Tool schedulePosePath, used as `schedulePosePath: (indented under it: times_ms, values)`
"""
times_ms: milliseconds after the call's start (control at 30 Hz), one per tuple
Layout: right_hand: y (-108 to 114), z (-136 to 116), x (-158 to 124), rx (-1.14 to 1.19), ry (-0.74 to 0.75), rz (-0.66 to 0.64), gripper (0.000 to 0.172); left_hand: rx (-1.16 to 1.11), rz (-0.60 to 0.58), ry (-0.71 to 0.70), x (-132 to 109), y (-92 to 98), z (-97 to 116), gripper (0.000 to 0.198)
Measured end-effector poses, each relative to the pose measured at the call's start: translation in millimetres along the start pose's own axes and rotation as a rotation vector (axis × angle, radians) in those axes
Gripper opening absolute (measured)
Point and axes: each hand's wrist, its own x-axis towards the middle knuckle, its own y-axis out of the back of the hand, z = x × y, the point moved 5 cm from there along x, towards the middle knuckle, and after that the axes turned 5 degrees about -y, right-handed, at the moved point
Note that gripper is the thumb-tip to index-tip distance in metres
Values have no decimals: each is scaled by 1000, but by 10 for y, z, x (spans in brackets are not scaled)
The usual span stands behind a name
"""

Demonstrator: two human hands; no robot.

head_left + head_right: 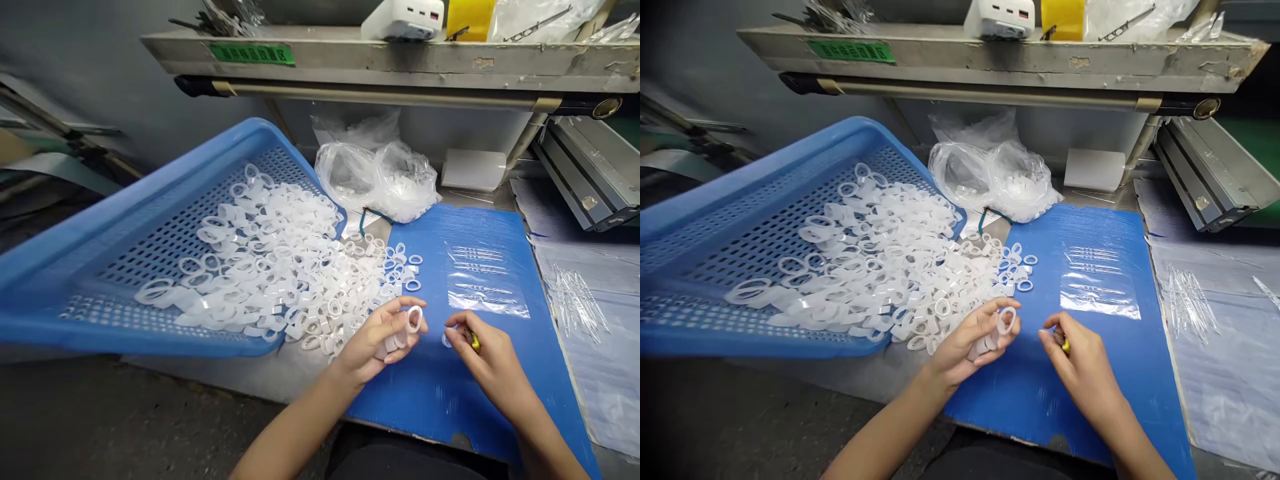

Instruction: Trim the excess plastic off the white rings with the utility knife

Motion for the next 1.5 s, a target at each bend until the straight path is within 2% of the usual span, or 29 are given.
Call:
schedulePosePath:
  times_ms: [100, 200, 300, 400, 500, 600, 700, 967, 1233, 1500]
  values:
    - [-36, -44, -55, 51, 33, -80, 21, -132, 17, -52, 21, -40, 88, 39]
    - [-32, -135, -119, 110, 96, -134, 22, -33, 43, -149, -13, -132, 157, 36]
    - [4, -205, -156, 141, 146, -125, 18, 128, 54, -230, -58, -218, 192, 36]
    - [39, -203, -176, 181, 140, -93, 16, 390, 32, -368, -93, -293, 273, 29]
    - [61, -159, -199, 251, 131, -77, 17, 783, -10, -625, -152, -413, 424, 21]
    - [68, -125, -211, 316, 155, -81, 24, 1098, -69, -913, -250, -578, 553, 24]
    - [57, -108, -203, 311, 166, -100, 27, 1284, -102, -1059, -324, -705, 610, 29]
    - [29, -132, -189, 339, 199, -159, 29, 1444, -85, -1118, -405, -793, 635, 14]
    - [-10, -166, -174, 327, 230, -229, 29, 1363, -129, -1064, -405, -754, 675, 15]
    - [-15, -219, -177, 303, 285, -221, 31, 1333, -145, -1054, -403, -744, 687, 16]
